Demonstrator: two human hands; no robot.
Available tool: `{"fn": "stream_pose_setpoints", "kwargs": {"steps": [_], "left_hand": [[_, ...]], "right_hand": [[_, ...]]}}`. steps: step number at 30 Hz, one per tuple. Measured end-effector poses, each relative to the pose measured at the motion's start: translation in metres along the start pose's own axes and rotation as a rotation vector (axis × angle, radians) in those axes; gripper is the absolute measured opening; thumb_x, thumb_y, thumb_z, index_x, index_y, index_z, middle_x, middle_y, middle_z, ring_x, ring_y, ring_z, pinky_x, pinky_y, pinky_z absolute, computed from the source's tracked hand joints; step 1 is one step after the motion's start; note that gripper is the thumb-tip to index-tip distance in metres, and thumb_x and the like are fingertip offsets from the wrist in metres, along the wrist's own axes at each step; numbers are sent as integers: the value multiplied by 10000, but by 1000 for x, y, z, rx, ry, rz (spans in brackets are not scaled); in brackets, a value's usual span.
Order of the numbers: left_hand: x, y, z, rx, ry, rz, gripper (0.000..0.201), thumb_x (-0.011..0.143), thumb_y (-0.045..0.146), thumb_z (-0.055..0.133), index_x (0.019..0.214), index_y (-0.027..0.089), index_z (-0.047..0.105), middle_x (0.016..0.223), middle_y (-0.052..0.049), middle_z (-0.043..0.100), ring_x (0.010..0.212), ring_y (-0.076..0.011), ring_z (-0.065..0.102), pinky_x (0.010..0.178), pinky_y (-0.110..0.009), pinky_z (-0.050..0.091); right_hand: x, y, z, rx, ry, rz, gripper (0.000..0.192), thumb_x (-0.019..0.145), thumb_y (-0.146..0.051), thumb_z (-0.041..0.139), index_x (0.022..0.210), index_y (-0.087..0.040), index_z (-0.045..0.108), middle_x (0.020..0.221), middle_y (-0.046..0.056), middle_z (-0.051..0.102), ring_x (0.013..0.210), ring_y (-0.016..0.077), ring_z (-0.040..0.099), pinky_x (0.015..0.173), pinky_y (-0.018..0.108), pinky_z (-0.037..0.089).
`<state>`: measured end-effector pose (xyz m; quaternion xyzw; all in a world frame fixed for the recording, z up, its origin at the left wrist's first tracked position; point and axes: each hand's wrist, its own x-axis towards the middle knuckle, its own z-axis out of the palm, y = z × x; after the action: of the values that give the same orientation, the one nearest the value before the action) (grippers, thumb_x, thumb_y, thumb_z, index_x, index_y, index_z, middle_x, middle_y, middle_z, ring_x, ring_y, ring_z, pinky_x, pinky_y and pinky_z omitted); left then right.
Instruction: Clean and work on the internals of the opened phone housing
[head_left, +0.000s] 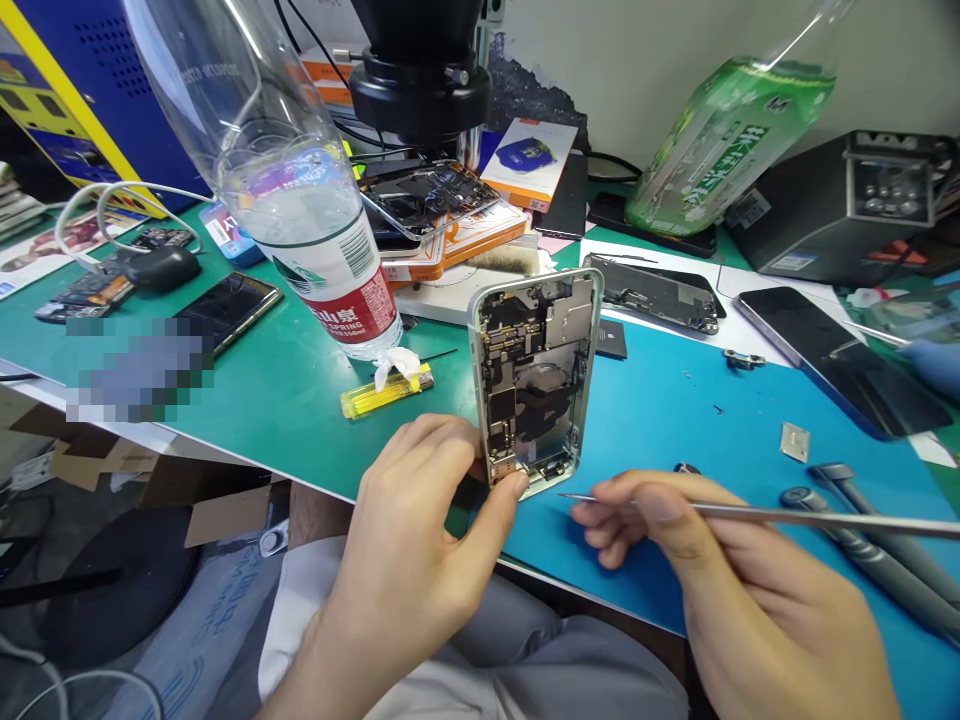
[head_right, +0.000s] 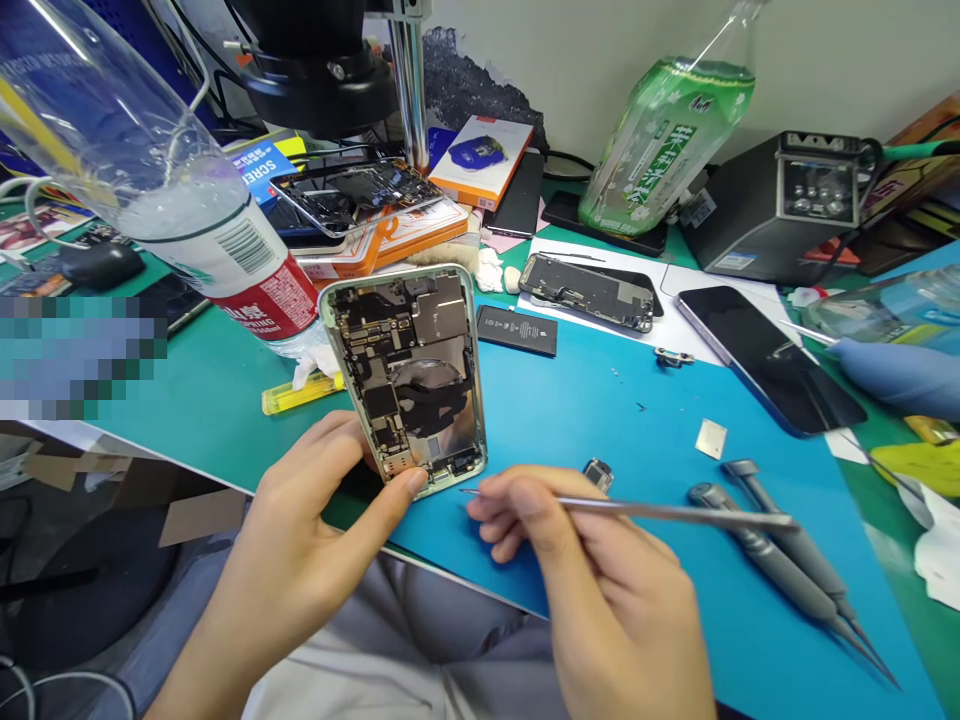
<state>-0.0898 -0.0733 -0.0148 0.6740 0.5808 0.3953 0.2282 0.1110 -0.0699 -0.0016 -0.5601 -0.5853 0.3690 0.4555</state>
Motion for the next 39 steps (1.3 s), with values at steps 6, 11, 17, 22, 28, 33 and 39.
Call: {"fn": "stream_pose_setpoints", "kwargs": {"steps": [6,11,17,22,28,33,39], "left_hand": [[0,0,0,-5,-7,-5,249,1030,216,633,815,226,507,861,-11,599,872,-207,549,761,-342,410],[-1,-1,-1,1,-4,-5,276,1028,219,634,801,233,478,852,-13,596,858,-210,554,749,-342,409],[-1,-1,0,-1,2,1,257,1025,223,639,809,230,500,858,-13,609,861,-211,559,752,-345,412],[-1,-1,0,3,4,8,246,1025,220,639,815,225,512,864,-11,618,871,-210,560,762,-347,416],[-1,-1,0,-4,3,10,242,1019,209,646,815,221,515,863,-9,614,875,-207,561,764,-343,419],[0,-1,-1,-17,-3,5,240,1021,207,647,813,216,527,870,-9,620,881,-202,562,775,-338,417],[-1,-1,0,-21,7,7,227,1022,219,654,818,215,553,857,-3,618,871,-197,562,767,-328,414]], "right_hand": [[0,1,0,-45,63,37,396,1022,-466,672,711,-245,777,852,41,788,748,165,769,675,213,659],[0,3,3,-112,100,10,359,1026,-455,676,767,-243,808,902,37,803,713,148,757,676,219,649],[0,4,6,-131,96,19,358,1031,-478,662,824,-234,822,921,41,803,698,153,754,656,231,650],[-1,4,4,-143,82,11,364,1038,-471,653,811,-240,818,922,31,801,708,140,751,665,210,638],[2,5,4,-123,34,13,335,1041,-449,654,825,-247,811,918,19,792,716,131,742,679,200,626],[1,3,5,-105,3,-4,319,1046,-425,646,827,-250,797,918,17,786,705,122,731,651,181,611],[2,2,5,-43,-51,-32,311,1046,-401,654,817,-253,804,904,20,788,718,124,734,635,173,608]]}}
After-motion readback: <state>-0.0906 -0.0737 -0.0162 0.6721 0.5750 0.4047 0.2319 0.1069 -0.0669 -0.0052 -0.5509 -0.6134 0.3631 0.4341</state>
